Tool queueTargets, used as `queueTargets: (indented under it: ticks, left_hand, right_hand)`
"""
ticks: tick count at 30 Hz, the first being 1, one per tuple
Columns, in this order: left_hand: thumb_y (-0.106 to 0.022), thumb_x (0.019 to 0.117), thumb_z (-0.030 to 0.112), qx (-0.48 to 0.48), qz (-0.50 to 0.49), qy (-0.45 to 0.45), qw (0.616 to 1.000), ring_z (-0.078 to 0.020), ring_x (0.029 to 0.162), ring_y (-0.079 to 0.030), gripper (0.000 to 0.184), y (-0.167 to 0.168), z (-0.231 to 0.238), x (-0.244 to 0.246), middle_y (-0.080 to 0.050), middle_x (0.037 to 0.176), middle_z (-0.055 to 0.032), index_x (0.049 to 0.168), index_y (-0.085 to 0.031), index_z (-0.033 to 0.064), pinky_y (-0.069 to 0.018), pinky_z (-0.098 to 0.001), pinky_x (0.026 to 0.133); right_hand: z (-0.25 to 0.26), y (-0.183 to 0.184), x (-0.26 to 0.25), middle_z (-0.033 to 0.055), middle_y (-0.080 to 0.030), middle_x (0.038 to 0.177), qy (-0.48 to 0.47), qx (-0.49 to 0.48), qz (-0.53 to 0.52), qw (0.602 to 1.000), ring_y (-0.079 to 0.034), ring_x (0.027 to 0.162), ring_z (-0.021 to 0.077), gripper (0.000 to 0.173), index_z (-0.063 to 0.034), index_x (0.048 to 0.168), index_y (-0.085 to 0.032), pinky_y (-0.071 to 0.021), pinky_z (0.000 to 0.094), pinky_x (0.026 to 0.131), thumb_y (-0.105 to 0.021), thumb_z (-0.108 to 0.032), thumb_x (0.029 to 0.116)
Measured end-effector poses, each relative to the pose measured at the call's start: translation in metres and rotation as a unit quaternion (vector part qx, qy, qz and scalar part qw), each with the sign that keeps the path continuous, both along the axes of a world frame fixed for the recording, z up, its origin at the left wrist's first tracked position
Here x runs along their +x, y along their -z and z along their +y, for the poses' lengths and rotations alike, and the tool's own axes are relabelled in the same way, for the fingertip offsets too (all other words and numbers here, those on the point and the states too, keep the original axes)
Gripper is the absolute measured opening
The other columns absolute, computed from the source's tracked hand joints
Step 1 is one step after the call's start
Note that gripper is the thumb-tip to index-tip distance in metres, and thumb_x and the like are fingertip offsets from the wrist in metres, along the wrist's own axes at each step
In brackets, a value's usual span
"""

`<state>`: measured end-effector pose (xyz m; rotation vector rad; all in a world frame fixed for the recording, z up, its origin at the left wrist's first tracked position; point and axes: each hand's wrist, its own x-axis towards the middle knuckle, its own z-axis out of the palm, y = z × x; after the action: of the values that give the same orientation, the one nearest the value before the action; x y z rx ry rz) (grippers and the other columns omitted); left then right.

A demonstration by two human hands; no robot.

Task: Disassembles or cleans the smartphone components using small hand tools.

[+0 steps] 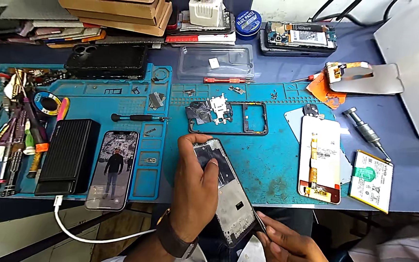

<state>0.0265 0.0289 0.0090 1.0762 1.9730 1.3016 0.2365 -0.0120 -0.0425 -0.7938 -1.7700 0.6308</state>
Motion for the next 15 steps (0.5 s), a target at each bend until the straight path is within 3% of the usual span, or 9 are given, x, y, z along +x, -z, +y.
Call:
queueTargets:
  ticks: [9, 15]
  left_hand:
    - [-0.055, 0.0928, 0.009, 0.007, 0.0, 0.009, 1.0, -0.0103, 0.109, -0.066, 0.043, 0.001, 0.0, 0.0, -0.064, 0.128, 0.0025, 0.134, -0.048, 0.019, -0.0591, -0.0334, 0.079]
    - [-0.056, 0.0927, 0.011, 0.002, -0.009, 0.001, 1.0, -0.0112, 0.108, -0.065, 0.044, 0.002, -0.001, 0.0, -0.063, 0.125, 0.002, 0.135, -0.048, 0.0197, -0.0591, -0.0344, 0.079]
  right_hand:
    - [0.022, 0.007, -0.014, 0.0081, -0.071, 0.094, -0.009, 0.082, -0.015, 0.996, -0.075, 0.102, 0.0259, 0.013, -0.0041, 0.087, -0.061, -0.0674, 0.0391, 0.087, -0.072, 0.001, 0.09]
    - [-0.002, -0.005, 0.008, 0.0097, -0.073, 0.1, -0.017, 0.009, -0.036, 0.999, -0.075, 0.105, 0.0247, 0.008, -0.0034, 0.091, -0.063, -0.0663, 0.0379, 0.088, -0.071, -0.001, 0.0912]
